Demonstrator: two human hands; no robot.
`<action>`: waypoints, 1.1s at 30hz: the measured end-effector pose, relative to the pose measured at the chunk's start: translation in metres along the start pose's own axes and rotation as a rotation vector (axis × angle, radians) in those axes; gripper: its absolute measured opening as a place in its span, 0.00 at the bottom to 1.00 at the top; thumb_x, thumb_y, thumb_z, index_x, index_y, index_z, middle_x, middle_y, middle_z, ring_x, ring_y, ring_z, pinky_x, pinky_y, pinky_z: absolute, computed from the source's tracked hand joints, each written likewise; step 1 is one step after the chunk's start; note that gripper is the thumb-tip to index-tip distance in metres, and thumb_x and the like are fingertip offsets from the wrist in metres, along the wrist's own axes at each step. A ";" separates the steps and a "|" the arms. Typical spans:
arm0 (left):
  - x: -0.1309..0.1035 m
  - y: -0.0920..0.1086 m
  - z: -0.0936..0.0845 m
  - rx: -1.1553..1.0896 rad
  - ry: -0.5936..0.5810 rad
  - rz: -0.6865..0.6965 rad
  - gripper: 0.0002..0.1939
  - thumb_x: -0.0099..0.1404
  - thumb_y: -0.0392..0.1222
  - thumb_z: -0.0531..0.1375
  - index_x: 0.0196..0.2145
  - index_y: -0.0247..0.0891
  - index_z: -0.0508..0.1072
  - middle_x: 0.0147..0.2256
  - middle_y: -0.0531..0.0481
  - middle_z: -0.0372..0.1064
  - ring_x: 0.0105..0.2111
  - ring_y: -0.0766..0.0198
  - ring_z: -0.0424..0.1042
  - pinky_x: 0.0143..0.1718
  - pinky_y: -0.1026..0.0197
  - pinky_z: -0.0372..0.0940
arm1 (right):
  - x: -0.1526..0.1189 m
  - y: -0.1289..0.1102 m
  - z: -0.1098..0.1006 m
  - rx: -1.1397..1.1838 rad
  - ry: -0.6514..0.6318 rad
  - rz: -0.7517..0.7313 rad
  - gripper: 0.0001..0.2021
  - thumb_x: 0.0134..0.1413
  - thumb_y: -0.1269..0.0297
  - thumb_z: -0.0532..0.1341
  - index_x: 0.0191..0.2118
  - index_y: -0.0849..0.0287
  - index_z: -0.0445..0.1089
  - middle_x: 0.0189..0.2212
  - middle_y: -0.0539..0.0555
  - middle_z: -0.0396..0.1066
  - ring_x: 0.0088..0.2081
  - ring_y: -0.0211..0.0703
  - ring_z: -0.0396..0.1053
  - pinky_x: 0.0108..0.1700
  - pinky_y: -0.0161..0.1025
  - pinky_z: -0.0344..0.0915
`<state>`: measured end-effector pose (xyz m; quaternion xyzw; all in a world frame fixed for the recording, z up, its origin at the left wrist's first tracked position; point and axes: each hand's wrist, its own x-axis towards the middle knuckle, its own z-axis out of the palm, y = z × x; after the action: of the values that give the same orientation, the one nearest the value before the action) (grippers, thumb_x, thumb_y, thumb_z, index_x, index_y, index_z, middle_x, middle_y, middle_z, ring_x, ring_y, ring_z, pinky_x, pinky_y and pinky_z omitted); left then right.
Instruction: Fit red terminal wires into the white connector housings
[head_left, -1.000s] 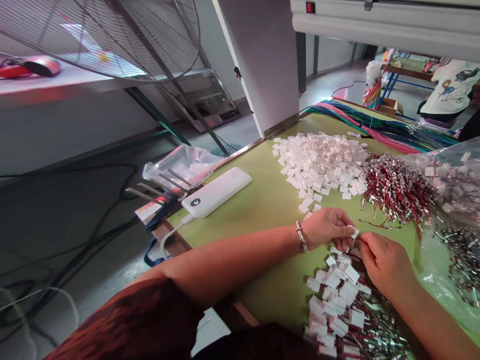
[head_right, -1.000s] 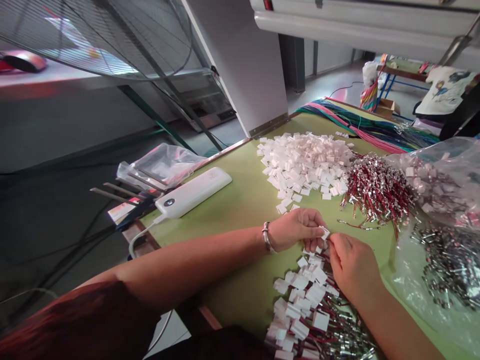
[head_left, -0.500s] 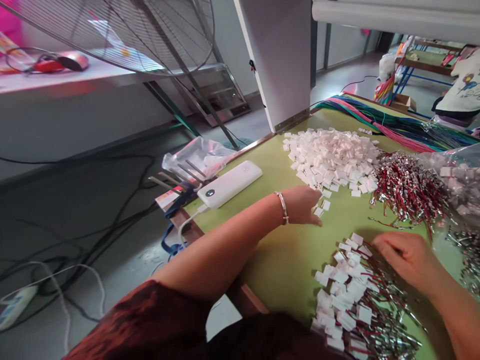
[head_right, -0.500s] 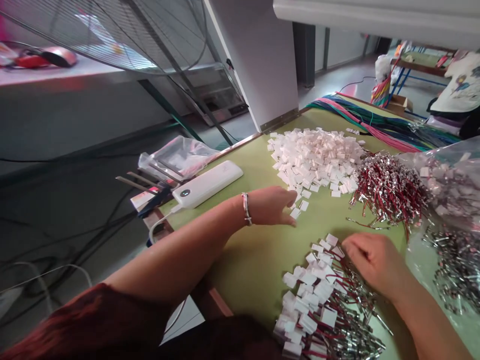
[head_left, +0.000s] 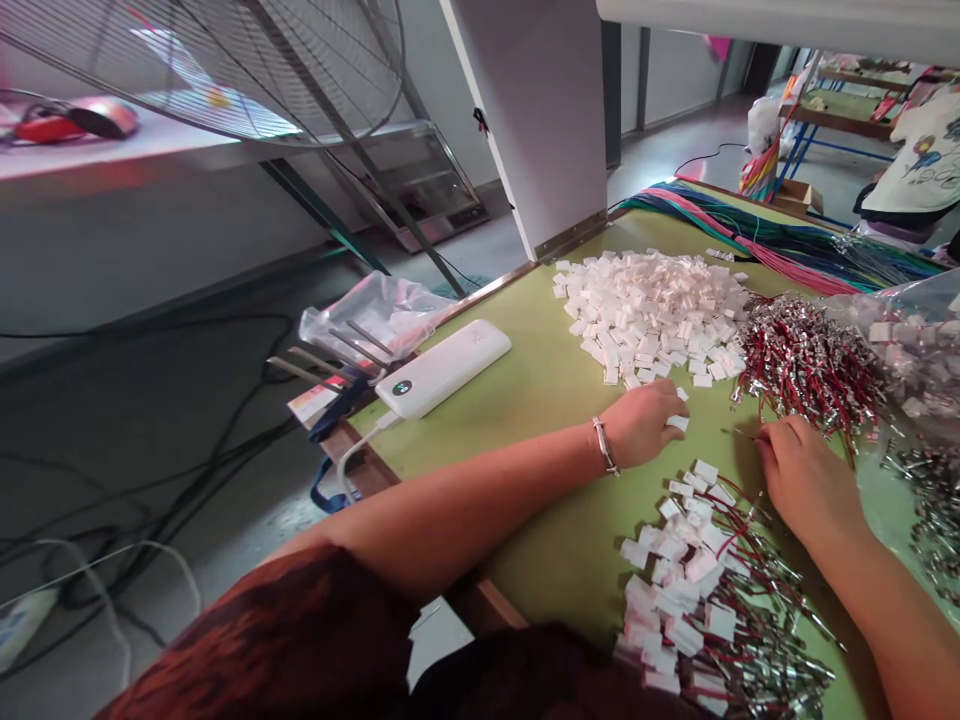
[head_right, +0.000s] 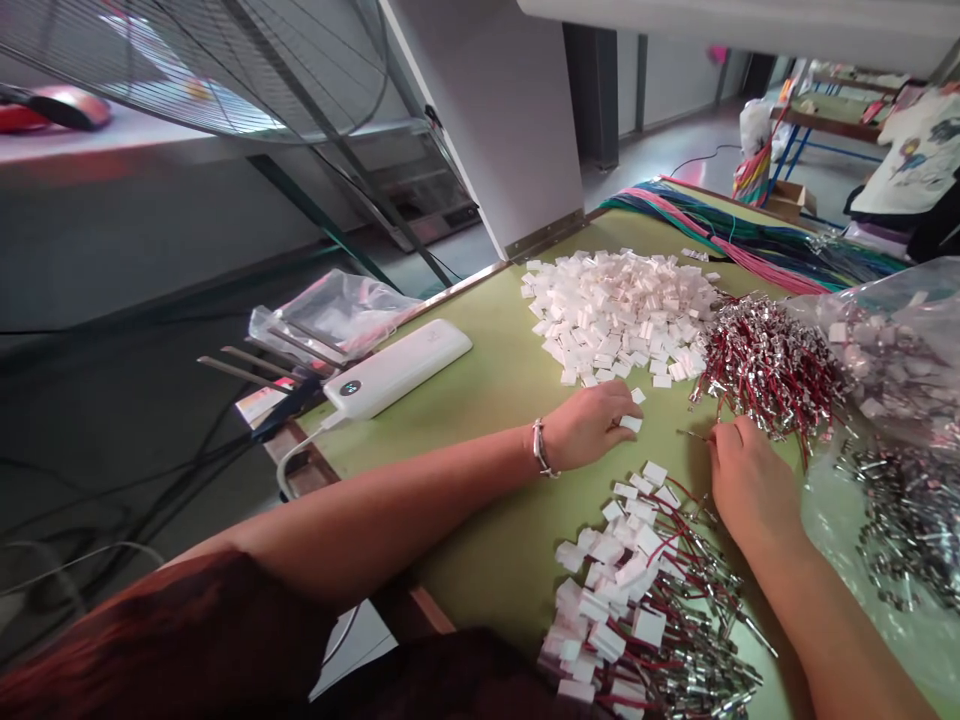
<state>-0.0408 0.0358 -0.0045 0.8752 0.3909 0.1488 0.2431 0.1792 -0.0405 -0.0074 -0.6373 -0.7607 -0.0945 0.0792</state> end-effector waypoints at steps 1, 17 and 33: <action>0.000 -0.001 0.001 -0.054 0.031 0.007 0.06 0.56 0.35 0.64 0.34 0.34 0.75 0.35 0.46 0.69 0.38 0.61 0.69 0.40 0.60 0.64 | -0.001 -0.001 -0.001 0.050 0.032 0.007 0.08 0.60 0.66 0.51 0.33 0.59 0.64 0.33 0.57 0.68 0.31 0.44 0.67 0.27 0.38 0.55; -0.001 0.014 0.004 -1.374 -0.040 -0.431 0.10 0.58 0.42 0.65 0.29 0.31 0.73 0.26 0.49 0.73 0.18 0.77 0.63 0.18 0.73 0.57 | -0.007 -0.025 -0.027 0.489 0.069 -0.025 0.11 0.60 0.61 0.53 0.31 0.56 0.69 0.23 0.49 0.72 0.23 0.37 0.67 0.27 0.34 0.58; -0.004 0.018 0.006 -1.527 -0.136 -0.402 0.08 0.56 0.27 0.64 0.35 0.30 0.75 0.26 0.50 0.74 0.25 0.72 0.73 0.33 0.67 0.70 | -0.006 -0.032 -0.036 1.078 -0.516 0.208 0.18 0.58 0.52 0.52 0.22 0.57 0.59 0.18 0.45 0.51 0.22 0.34 0.50 0.23 0.33 0.50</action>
<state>-0.0300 0.0205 -0.0004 0.3862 0.3158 0.2754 0.8218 0.1486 -0.0608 0.0242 -0.5807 -0.6299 0.4699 0.2128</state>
